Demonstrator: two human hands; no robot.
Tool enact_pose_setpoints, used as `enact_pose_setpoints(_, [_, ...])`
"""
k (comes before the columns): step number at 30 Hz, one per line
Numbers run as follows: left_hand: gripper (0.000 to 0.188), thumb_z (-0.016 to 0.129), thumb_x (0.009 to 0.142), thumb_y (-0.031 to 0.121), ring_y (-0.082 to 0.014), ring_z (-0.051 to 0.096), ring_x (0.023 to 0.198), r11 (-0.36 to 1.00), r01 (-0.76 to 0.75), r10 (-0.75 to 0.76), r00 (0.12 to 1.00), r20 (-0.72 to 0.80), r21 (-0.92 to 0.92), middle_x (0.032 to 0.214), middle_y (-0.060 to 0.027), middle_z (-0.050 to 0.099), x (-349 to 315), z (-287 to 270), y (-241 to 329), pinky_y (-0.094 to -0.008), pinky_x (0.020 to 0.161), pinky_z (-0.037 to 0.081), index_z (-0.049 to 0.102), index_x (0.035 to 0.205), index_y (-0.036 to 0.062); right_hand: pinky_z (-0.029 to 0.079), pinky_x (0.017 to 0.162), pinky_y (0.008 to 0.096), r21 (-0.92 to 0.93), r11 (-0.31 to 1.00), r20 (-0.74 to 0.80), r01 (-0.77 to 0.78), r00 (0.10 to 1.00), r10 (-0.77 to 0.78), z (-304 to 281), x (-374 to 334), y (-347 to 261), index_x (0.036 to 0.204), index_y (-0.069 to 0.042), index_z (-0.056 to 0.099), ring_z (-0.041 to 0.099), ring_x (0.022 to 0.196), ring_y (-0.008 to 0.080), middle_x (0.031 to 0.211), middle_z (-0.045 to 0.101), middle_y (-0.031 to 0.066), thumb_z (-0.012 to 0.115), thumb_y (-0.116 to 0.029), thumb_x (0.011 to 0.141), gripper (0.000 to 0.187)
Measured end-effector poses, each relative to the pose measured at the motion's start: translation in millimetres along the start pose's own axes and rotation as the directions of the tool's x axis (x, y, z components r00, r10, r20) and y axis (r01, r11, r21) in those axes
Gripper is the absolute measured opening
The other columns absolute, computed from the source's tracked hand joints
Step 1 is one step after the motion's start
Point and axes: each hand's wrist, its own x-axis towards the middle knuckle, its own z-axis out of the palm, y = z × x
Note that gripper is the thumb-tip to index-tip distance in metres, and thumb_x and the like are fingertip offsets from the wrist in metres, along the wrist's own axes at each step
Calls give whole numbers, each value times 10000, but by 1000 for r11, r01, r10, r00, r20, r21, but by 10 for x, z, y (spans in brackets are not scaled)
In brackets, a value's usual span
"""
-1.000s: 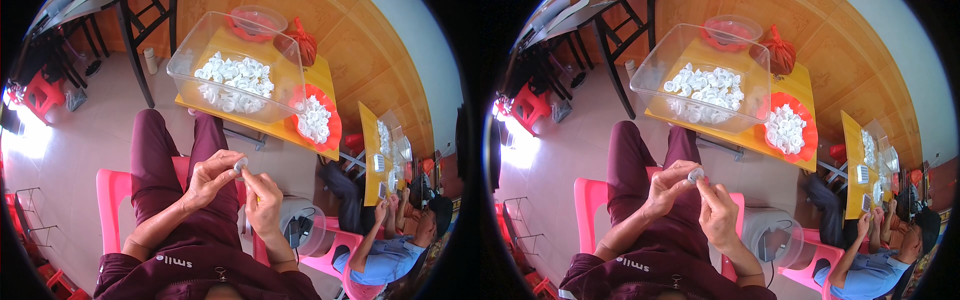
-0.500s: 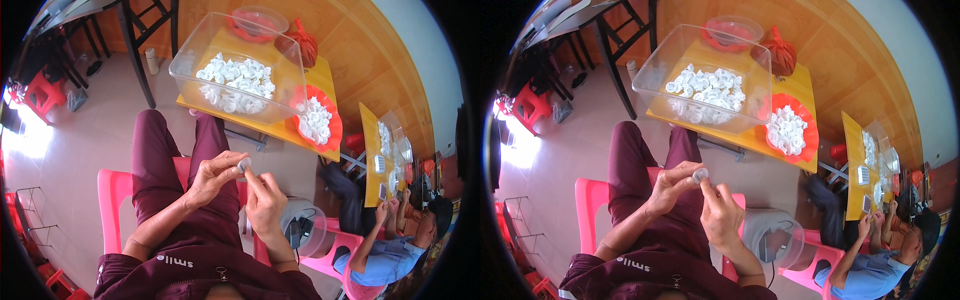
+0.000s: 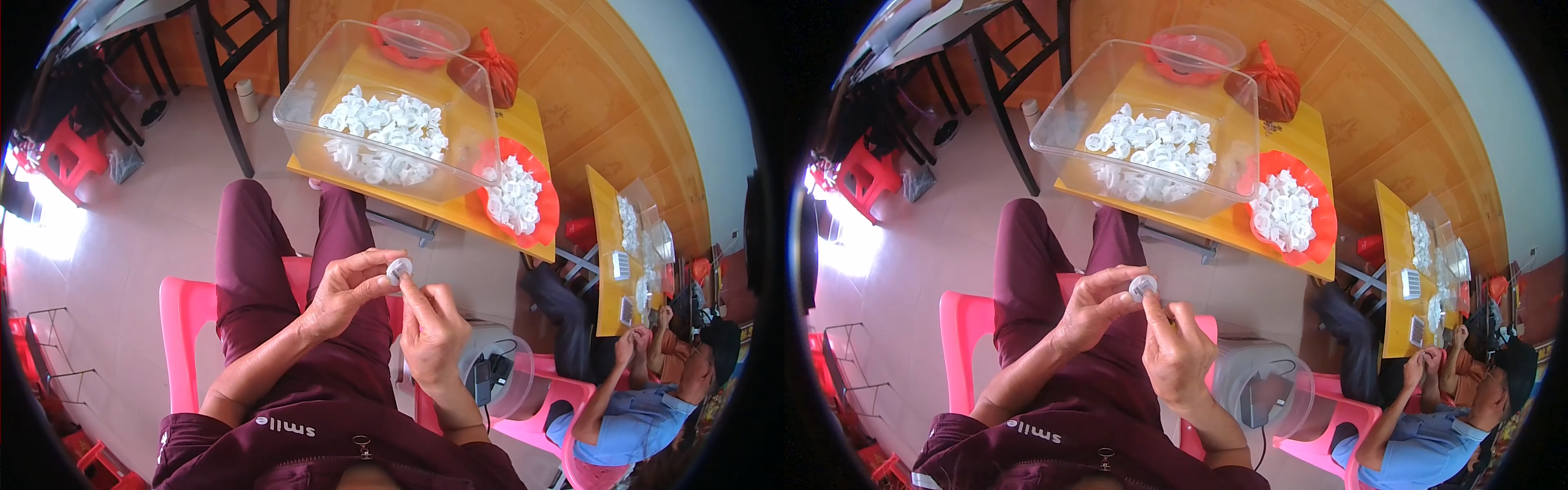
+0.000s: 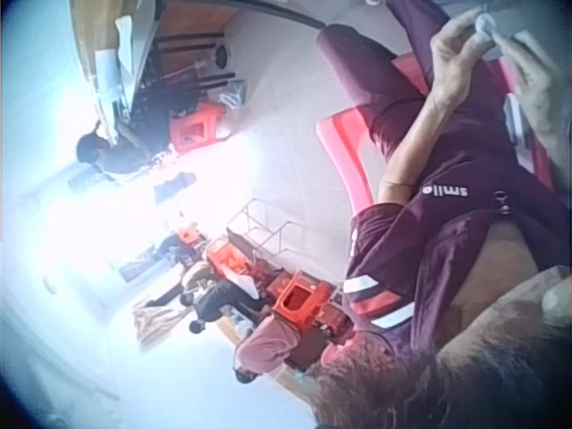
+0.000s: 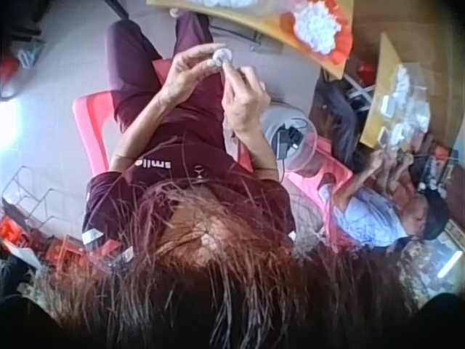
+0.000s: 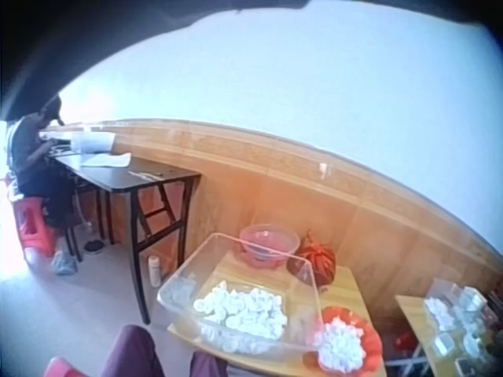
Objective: The person retrieves plastic housings from a clear container, fits components into them using a small tool, and places the assembled pieces onto a tray.
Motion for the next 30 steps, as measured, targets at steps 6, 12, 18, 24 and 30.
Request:
enact_pose_setpoints(6, [333,562,895,39,-126,519,984,968,-136,138,990,1,212,1023,-56,527,12,-9,-11,-268,859,473,542,1226,7,429,456,291,-109,991,-19,82,996,-85,45,10,22,1073,-117,670,536,527,166,721,510,26,674,-11,714,374])
enact_pose_setpoints(12, [334,565,862,-22,-131,509,912,817,-259,323,946,-36,515,1032,-78,532,22,-10,-105,-242,740,445,568,1195,0,416,443,306,-100,993,14,56,998,-55,161,15,70,1046,-112,668,522,516,181,724,469,30,657,-7,720,343])
enact_pose_setpoints(18, [338,537,849,-51,-144,517,893,638,-224,376,926,-43,736,1048,-106,540,4,-19,-166,-244,749,444,564,1184,-12,440,492,339,-145,989,118,-32,992,49,136,39,34,993,-133,688,555,548,215,705,482,47,638,14,716,318])
enact_pose_setpoints(24, [320,488,909,8,-145,550,918,819,-159,201,979,-17,551,1036,-85,543,15,-51,-110,-259,809,459,531,1226,-4,428,494,307,-18,998,76,-57,995,58,24,21,70,978,-95,696,535,533,197,712,491,59,653,48,724,295])
enact_pose_setpoints(30, [348,454,963,113,-164,536,1100,987,35,-31,999,29,-159,1189,-80,549,-21,-10,-22,-344,979,443,455,1286,-17,448,479,290,17,999,-24,-29,999,30,-29,21,88,1043,-163,687,549,552,156,718,502,12,698,-1,704,376])
